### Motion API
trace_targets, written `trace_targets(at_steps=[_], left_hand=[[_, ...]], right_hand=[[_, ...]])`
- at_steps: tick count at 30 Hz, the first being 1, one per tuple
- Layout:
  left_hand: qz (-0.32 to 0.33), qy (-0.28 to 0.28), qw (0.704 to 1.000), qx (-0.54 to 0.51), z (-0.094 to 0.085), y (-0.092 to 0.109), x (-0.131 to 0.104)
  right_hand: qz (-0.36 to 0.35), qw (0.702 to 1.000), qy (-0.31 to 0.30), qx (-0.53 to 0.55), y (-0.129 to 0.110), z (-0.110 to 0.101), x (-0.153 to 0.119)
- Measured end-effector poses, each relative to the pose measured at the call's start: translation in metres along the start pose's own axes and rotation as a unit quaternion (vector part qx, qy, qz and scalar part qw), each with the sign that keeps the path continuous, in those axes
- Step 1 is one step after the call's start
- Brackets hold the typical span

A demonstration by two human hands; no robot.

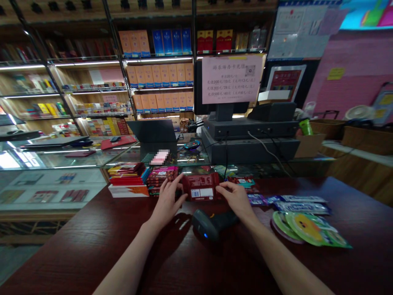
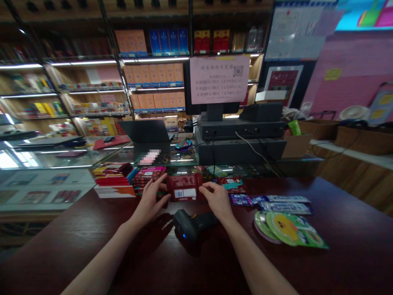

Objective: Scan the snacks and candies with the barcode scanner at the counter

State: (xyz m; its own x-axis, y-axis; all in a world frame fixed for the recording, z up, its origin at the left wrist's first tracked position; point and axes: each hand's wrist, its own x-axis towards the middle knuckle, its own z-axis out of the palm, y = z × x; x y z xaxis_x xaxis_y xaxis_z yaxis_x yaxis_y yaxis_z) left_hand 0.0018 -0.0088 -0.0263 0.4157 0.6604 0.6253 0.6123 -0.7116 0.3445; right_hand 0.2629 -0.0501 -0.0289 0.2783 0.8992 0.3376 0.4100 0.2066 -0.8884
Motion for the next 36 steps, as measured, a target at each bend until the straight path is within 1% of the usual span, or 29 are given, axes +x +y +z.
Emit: trace_targets(at_steps=[3, 5, 8, 11, 14, 16, 18, 22, 25, 26, 28, 31, 36], left_hand=[[-0.036, 0.034, 0.997, -0.053, -0.001, -0.002, 0.002], [-0.043, 0.054, 0.996, -0.06, -0.003, -0.003, 0.004], [-0.035, 0.079, 0.996, -0.037, -0.007, -0.004, 0.004], [-0.017, 0.106, 0.994, 0.0, -0.015, -0.007, 0.005], [0.006, 0.13, 0.991, 0.033, -0.028, -0.011, 0.009], [0.016, 0.139, 0.989, 0.054, -0.04, -0.012, 0.013], [0.022, 0.137, 0.987, 0.077, -0.054, -0.015, 0.018], [0.05, 0.149, 0.979, 0.131, -0.082, -0.028, 0.025], [0.072, 0.173, 0.963, 0.195, -0.097, -0.046, 0.027], [0.081, 0.173, 0.958, 0.215, -0.1, -0.052, 0.027], [0.095, 0.165, 0.948, 0.254, -0.104, -0.065, 0.026], [0.112, 0.138, 0.938, 0.299, -0.108, -0.081, 0.025], [0.146, 0.084, 0.923, 0.345, -0.108, -0.097, 0.027]], right_hand=[[-0.015, 1.0, 0.009, -0.02, -0.003, 0.0, -0.001], [-0.04, 0.998, 0.021, -0.04, -0.005, -0.001, -0.002], [-0.088, 0.994, 0.033, -0.062, -0.011, -0.002, -0.003], [-0.146, 0.985, 0.022, -0.085, -0.022, -0.003, 0.0], [-0.216, 0.968, 0.022, -0.125, -0.038, -0.003, 0.009], [-0.263, 0.952, 0.03, -0.153, -0.05, 0.0, 0.019], [-0.303, 0.935, 0.038, -0.178, -0.061, 0.005, 0.029], [-0.369, 0.902, 0.013, -0.225, -0.076, 0.024, 0.047], [-0.413, 0.875, -0.005, -0.25, -0.079, 0.044, 0.057], [-0.424, 0.868, -0.01, -0.258, -0.079, 0.051, 0.06], [-0.436, 0.857, -0.018, -0.274, -0.077, 0.065, 0.064], [-0.447, 0.844, -0.027, -0.294, -0.073, 0.083, 0.071], [-0.462, 0.823, -0.032, -0.328, -0.065, 0.103, 0.081]])
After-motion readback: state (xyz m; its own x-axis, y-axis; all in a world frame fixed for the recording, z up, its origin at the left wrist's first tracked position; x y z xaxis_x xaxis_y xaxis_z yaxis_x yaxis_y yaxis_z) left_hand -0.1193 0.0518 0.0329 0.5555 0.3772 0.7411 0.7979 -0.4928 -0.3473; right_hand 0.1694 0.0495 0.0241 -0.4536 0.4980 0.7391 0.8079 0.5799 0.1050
